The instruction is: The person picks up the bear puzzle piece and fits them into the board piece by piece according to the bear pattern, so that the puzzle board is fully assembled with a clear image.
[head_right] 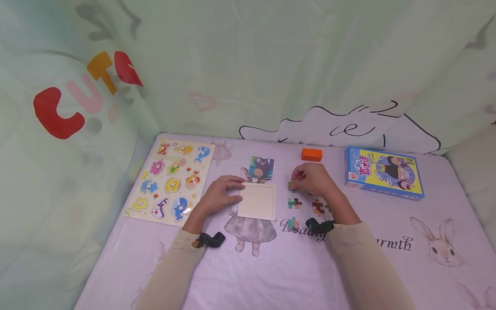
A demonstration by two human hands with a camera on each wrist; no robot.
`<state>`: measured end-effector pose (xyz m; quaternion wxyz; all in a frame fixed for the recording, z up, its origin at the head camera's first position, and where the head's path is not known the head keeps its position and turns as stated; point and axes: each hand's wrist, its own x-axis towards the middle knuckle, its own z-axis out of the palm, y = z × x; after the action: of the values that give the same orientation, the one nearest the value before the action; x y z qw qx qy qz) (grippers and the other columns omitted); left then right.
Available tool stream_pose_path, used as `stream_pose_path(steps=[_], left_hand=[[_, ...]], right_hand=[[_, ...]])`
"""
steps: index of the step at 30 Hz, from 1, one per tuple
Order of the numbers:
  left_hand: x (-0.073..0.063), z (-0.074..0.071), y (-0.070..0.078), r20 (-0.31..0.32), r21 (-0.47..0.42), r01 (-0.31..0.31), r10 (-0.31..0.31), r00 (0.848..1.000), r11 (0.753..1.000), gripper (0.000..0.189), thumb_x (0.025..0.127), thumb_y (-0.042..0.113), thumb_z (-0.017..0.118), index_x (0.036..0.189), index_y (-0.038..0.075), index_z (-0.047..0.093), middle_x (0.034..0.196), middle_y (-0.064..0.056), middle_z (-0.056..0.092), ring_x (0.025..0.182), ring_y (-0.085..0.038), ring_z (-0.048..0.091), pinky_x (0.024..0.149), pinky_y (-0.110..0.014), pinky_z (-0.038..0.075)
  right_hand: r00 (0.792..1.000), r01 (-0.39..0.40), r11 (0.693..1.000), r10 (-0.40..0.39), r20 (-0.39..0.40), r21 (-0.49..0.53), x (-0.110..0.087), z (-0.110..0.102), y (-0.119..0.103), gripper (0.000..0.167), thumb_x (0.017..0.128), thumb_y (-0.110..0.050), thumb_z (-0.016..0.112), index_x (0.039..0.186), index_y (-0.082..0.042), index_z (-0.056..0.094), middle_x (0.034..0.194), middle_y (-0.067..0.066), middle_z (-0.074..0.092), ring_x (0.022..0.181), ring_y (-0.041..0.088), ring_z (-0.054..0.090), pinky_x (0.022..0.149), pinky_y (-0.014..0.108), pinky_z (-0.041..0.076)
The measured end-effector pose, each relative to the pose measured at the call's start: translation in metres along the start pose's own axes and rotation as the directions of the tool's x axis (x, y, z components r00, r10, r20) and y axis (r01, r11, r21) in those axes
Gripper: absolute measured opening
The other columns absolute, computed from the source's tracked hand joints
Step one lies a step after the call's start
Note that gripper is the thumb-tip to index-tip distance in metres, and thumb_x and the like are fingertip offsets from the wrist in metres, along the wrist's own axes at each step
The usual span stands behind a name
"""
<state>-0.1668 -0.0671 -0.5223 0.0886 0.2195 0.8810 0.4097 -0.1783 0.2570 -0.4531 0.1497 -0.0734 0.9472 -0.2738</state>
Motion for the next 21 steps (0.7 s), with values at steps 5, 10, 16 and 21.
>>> stream_pose_path(steps=[5,10,16,21], left_hand=[[0.001,0.0,0.0,-0.002,0.004,-0.007,0.007,1.0,1.0,0.033,0.087,0.017,0.08,0.118,0.01,0.075,0.139,-0.001,0.065,0.139,-0.023,0.05,0.118,-0.045,0.036],[0.0,0.0,0.001,0.002,0.004,0.002,-0.002,1.0,1.0,0.033,0.087,0.018,0.08,0.119,0.01,0.075,0.14,-0.001,0.065,0.139,-0.023,0.05,0.119,-0.045,0.035],[0.0,0.0,0.001,0.0,0.002,-0.002,0.002,1.0,1.0,0.033,0.087,0.018,0.08,0.119,0.01,0.076,0.139,-0.001,0.065,0.139,-0.024,0.049,0.118,-0.046,0.036],[0.0,0.0,0.0,-0.001,-0.003,-0.006,0.006,1.0,1.0,0.033,0.087,0.018,0.08,0.119,0.01,0.075,0.139,-0.001,0.065,0.139,-0.024,0.05,0.118,-0.045,0.036]], right_hand=[[1.0,0.003,1.0,-0.003,-0.011,0.024,-0.002,0.0,-0.003,0.017,0.085,-0.022,0.084,0.094,-0.012,0.073,0.086,0.005,0.064,0.089,0.027,0.054,0.067,0.03,0.049],[1.0,0.017,0.999,-0.016,-0.022,0.039,-0.004,0.001,-0.007,0.016,0.086,-0.022,0.083,0.095,-0.012,0.074,0.084,0.005,0.064,0.088,0.026,0.054,0.069,0.031,0.048],[0.999,0.042,0.998,-0.041,-0.025,0.052,-0.006,0.002,-0.011,0.015,0.086,-0.021,0.083,0.095,-0.013,0.073,0.082,0.004,0.063,0.084,0.024,0.053,0.069,0.03,0.047],[0.998,0.063,0.996,-0.061,-0.029,0.06,-0.007,0.003,-0.016,0.015,0.086,-0.02,0.084,0.094,-0.013,0.073,0.081,0.004,0.062,0.083,0.023,0.053,0.07,0.028,0.048]])
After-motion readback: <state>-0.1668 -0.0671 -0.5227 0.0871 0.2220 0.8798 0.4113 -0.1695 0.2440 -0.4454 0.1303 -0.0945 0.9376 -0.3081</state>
